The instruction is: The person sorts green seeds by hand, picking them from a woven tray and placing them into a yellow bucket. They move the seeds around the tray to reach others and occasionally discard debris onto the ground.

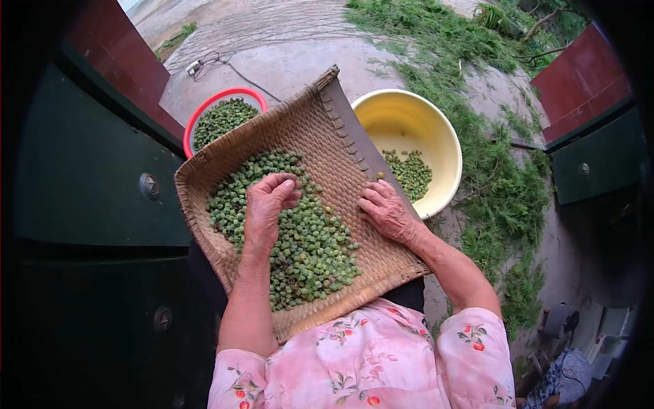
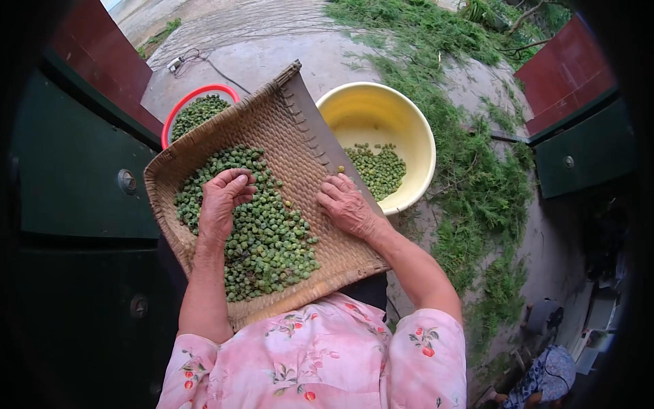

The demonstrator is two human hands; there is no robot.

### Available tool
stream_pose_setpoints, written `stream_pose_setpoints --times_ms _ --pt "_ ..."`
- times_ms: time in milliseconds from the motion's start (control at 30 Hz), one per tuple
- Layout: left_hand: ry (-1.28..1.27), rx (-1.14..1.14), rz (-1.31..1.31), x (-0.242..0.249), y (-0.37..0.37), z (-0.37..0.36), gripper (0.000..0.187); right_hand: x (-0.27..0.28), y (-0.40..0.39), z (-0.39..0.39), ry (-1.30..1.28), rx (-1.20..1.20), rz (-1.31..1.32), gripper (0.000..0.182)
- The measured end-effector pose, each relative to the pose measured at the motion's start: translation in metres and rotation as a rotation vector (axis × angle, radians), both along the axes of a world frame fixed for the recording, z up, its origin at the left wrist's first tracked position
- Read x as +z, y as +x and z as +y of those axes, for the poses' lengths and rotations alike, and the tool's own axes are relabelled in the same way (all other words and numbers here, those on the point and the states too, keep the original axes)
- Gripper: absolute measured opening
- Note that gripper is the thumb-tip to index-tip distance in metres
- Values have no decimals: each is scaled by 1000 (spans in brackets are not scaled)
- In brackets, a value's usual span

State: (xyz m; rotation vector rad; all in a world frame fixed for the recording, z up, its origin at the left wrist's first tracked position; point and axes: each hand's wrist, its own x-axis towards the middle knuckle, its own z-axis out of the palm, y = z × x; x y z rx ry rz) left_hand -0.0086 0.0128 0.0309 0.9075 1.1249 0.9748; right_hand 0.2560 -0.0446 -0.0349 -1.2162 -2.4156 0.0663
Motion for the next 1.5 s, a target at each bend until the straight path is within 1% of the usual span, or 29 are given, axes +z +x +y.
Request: stream_pose_setpoints --times_ms 67,100,200,300,400,433,533,567,667,700,800,900,1000,1033,1100,1167,1200,1267,1367,1467,1500 --pt "-2 6 4 0 0 0 14 -5 12 5 21 2 20 25" --pt "-1 9 -1 0 0 1 14 -10 17 5 82 -59 81 21" --pt "-4 12 -10 0 -1 1 14 -18 39 11 154 -207 78 19" --pt "-7 8 -13 1 0 1 14 -25 64 22 257 -448 52 17" --pt "-7 11 -2 2 1 1 15 -26 68 27 229 -619 122 17" --pt "-6 12 1 3 1 1 15 -27 66 29 160 -614 150 20" --pt "-5 11 3 3 1 1 15 -16 40 27 150 -442 194 27" --pt "-4 11 3 3 1 1 15 -13 31 25 110 -387 133 33" --pt "3 11 -12 2 0 0 15 -15 26 24 26 -217 50 34" --pt "5 10 -13 2 0 0 14 -15 26 26 42 -220 97 30" --pt "10 5 -24 2 0 0 15 -48 51 32 132 -445 130 23" --pt "6 9 -34 3 -4 3 15 -36 56 35 56 -810 16 18" --pt "20 32 -60 3 -9 6 14 -20 37 34 247 -731 32 16" --pt "20 41 -80 2 -11 7 14 -8 23 32 266 -581 111 18" --pt "17 72 -74 4 -13 6 15 9 -6 19 59 -223 273 19" --pt "18 85 -79 3 -15 7 15 21 -37 -2 48 53 174 21" --pt "17 82 -81 3 -16 8 15 26 -48 -11 -55 180 91 23" --pt "16 75 -87 4 -15 8 15 10 -61 -17 -116 334 83 29" --pt "11 75 -88 5 -14 7 15 10 -57 -4 -54 274 -29 34" --pt "5 76 -73 8 -14 7 15 1 -52 14 2 -61 -82 36" --pt "12 77 -76 9 -14 8 15 1 -54 18 47 -152 -13 35"
